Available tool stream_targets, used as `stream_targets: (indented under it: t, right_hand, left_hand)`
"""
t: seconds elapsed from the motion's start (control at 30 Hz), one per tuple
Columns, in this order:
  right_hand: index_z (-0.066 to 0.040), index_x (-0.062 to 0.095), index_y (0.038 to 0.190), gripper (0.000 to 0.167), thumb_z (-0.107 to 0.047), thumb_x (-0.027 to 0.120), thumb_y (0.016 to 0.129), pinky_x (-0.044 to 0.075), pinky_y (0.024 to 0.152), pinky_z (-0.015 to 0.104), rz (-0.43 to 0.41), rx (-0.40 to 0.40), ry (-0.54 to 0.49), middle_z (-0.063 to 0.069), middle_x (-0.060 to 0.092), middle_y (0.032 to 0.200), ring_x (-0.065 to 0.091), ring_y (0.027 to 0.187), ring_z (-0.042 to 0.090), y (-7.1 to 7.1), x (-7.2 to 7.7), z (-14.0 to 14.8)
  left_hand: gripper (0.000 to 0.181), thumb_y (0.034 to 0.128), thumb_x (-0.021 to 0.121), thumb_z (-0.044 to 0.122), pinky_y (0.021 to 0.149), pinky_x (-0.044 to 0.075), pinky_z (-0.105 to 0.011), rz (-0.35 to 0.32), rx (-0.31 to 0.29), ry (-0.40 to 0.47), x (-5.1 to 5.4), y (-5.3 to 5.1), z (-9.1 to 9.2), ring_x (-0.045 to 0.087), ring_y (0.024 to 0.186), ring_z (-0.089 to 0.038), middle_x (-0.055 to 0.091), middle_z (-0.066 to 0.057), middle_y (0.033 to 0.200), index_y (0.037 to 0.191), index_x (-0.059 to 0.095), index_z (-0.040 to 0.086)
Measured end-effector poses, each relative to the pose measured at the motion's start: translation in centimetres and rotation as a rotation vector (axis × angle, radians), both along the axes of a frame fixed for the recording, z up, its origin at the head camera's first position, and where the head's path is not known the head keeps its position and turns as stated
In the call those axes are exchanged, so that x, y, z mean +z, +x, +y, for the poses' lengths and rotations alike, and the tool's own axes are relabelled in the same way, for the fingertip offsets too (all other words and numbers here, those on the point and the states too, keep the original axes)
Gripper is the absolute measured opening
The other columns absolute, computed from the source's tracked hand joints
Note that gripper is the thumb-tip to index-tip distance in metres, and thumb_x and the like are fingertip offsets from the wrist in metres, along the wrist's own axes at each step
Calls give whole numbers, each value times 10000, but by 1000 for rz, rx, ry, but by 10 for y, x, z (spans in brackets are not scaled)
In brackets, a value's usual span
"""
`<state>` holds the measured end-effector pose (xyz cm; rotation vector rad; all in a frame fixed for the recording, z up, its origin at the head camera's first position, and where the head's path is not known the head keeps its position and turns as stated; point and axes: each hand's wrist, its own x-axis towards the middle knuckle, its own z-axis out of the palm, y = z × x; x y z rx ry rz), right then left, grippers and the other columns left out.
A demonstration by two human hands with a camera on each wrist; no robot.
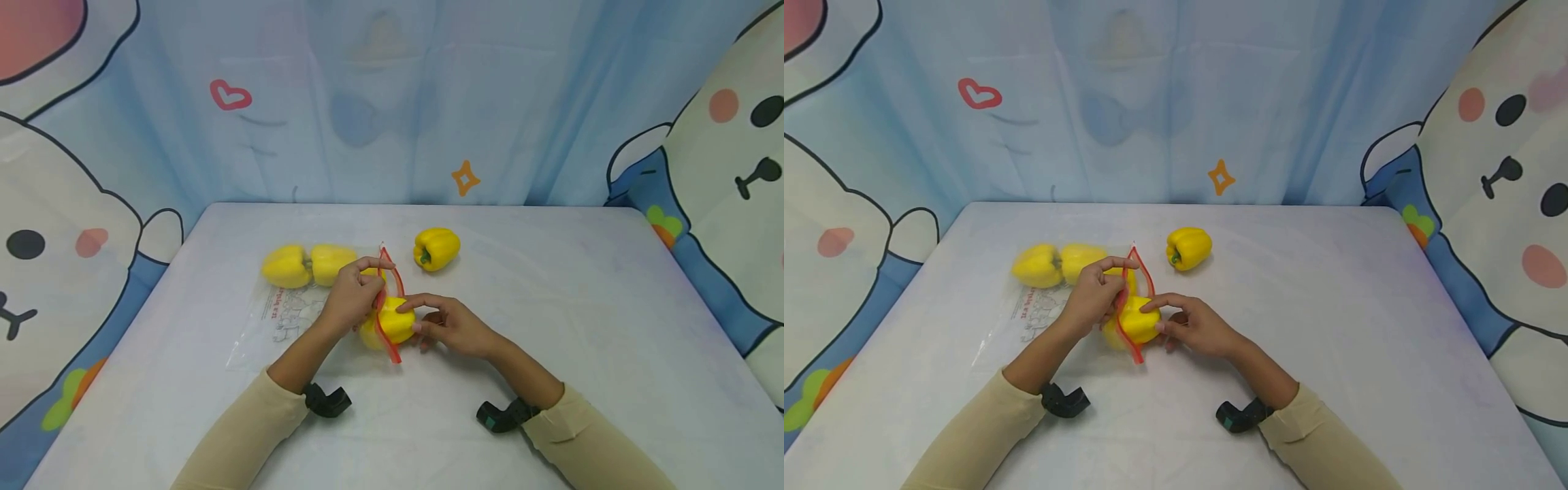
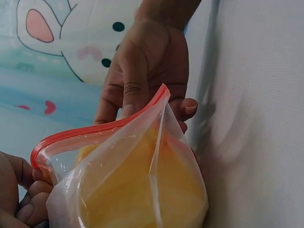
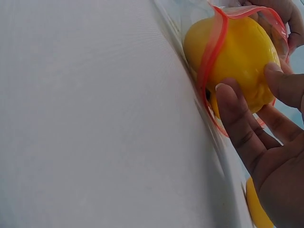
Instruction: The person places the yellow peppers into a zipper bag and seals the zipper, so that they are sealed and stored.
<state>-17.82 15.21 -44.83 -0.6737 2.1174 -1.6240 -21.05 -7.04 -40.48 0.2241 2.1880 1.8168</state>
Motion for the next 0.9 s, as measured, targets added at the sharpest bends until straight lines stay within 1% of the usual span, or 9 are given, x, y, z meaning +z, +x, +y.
stream_targets:
  t: [0.17, 0.3, 0.47, 0.57, 0.7, 0.77, 0.8, 0.9]
  right_hand:
    - [-87, 565, 1323, 360, -83, 586, 963, 608, 719, 374, 0, -2, 16, 121, 448, 1480, 658, 839, 321, 2, -1, -3]
    - [-91, 554, 1334, 366, -88, 578, 969, 609, 730, 372, -15, 18, 17, 127, 472, 1445, 670, 853, 313, 1, -2, -5]
    - [-111, 559, 1337, 373, -90, 584, 966, 609, 717, 375, -41, 10, 16, 124, 480, 1445, 705, 871, 307, 0, -2, -6]
    - [-129, 568, 1334, 390, -93, 614, 948, 608, 681, 376, -47, -35, 29, 110, 492, 1455, 727, 862, 293, 0, -2, -5]
    - [-126, 586, 1301, 401, -91, 669, 910, 604, 630, 368, -46, -114, 54, 161, 626, 1303, 733, 819, 280, 1, -1, -4]
    - [-118, 598, 1280, 395, -88, 685, 896, 603, 620, 366, -38, -138, 60, 171, 658, 1242, 719, 790, 281, 1, -1, -4]
    - [-112, 603, 1271, 389, -87, 690, 892, 603, 621, 363, -29, -142, 63, 174, 661, 1232, 711, 790, 276, 1, -1, -4]
    - [-117, 625, 1242, 366, -88, 700, 885, 603, 623, 356, 26, -154, 74, 122, 629, 1291, 676, 834, 277, 1, -2, -5]
  left_hand:
    - [327, 912, 486, 144, 344, 262, -229, 7, -17, 15, -1, 0, 0, 272, 350, -166, 508, -24, 544, 1213, 615, 151]
    - [324, 911, 495, 147, 355, 271, -220, 12, -11, 15, -1, 1, 0, 287, 358, -166, 518, -27, 549, 1210, 620, 145]
    - [328, 913, 497, 148, 364, 279, -214, 12, -7, 19, -1, 1, -1, 296, 363, -164, 518, -24, 548, 1215, 623, 133]
    - [326, 912, 494, 144, 365, 278, -213, 6, -8, 22, 0, 1, -1, 294, 364, -162, 524, -23, 551, 1212, 623, 137]
    - [315, 916, 491, 141, 367, 277, -214, 3, -9, 24, 0, 0, -1, 294, 370, -163, 532, -27, 559, 1202, 625, 152]
    - [309, 918, 492, 143, 368, 278, -216, 5, -10, 25, -1, 0, -1, 294, 373, -165, 532, -30, 561, 1196, 626, 157]
    - [307, 919, 492, 143, 369, 279, -214, 6, -10, 26, -2, 0, -1, 295, 374, -165, 530, -30, 561, 1195, 626, 159]
    - [314, 921, 489, 140, 368, 276, -218, 4, -12, 31, -1, 0, 0, 292, 369, -167, 519, -25, 549, 1205, 623, 147]
